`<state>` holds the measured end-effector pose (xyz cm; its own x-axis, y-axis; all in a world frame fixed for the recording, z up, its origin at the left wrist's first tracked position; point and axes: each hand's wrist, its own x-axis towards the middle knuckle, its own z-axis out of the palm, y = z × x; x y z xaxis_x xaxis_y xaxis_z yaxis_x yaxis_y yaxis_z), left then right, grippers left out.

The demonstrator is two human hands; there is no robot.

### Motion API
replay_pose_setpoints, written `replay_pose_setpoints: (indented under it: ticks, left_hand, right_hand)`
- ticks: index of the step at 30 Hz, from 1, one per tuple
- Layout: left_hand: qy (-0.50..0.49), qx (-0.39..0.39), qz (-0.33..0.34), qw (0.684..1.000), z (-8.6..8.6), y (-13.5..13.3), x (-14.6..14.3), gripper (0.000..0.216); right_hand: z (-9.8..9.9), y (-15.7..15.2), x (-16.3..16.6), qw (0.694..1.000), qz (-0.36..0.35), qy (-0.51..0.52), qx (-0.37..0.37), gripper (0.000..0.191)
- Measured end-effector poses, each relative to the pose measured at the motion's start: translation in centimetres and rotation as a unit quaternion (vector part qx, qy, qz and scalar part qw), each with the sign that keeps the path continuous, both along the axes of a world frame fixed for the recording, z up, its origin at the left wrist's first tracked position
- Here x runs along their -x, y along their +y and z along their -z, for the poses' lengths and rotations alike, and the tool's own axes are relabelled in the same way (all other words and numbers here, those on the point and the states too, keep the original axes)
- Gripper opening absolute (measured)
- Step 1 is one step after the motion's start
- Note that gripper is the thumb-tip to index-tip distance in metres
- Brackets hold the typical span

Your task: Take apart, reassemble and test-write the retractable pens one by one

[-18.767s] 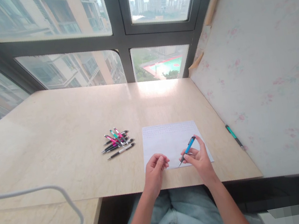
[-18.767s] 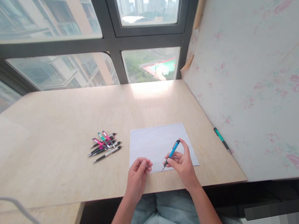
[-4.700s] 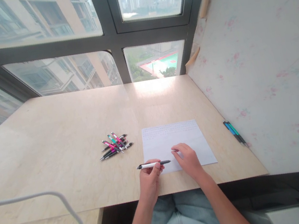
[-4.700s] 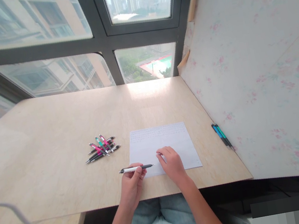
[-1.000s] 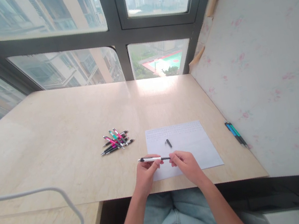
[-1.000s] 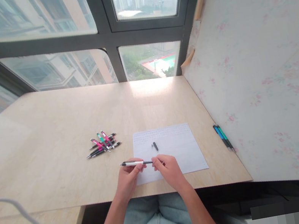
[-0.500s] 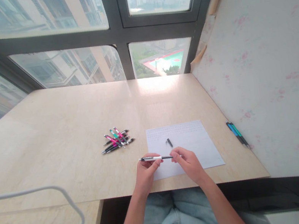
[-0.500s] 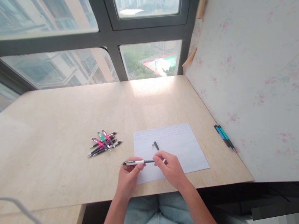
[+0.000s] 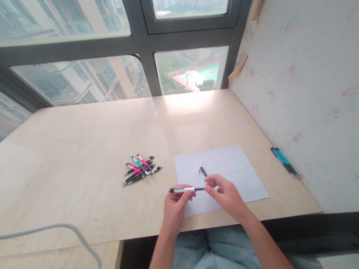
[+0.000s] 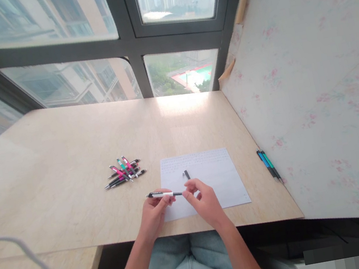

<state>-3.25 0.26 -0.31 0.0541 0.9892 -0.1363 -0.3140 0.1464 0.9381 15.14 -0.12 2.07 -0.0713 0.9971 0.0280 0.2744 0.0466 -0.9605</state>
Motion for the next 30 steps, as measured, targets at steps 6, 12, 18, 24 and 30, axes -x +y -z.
replay_pose_setpoints:
  ticks: [6, 12, 18, 24, 30]
  left_hand:
    - [0.009, -0.001, 0.002, 1.0, -0.14, -0.06, -0.04, 0.017]
    - [-0.014, -0.006, 0.006, 1.0, -0.38, -0.13, 0.11, 0.016]
    - [-0.012, -0.006, 0.002, 1.0, -0.27, -0.08, 0.09, 0.015]
    - [-0.025, -0.012, -0.001, 1.0, 0.19, -0.1, 0.06, 0.016]
    - [-0.037, -0.006, 0.007, 0.999, 0.29, -0.24, 0.11, 0.018]
  right_hand:
    - [-0.13, 0.02, -0.31, 0.999, -0.015, -0.035, -0.016, 0.035]
    - [-0.59, 0.07, -0.37, 0.997, -0.007, -0.044, -0.061, 0.025]
    - [-0.57, -0.07, -0.19, 0.997, 0.003, -0.044, -0.061, 0.017]
    - [-0.75, -0.26, 0.0, 0.998, -0.016, -0.036, -0.051, 0.014]
    - [-0.61, -0.2, -0.08, 0.998, -0.02, -0.042, -0.043, 0.033]
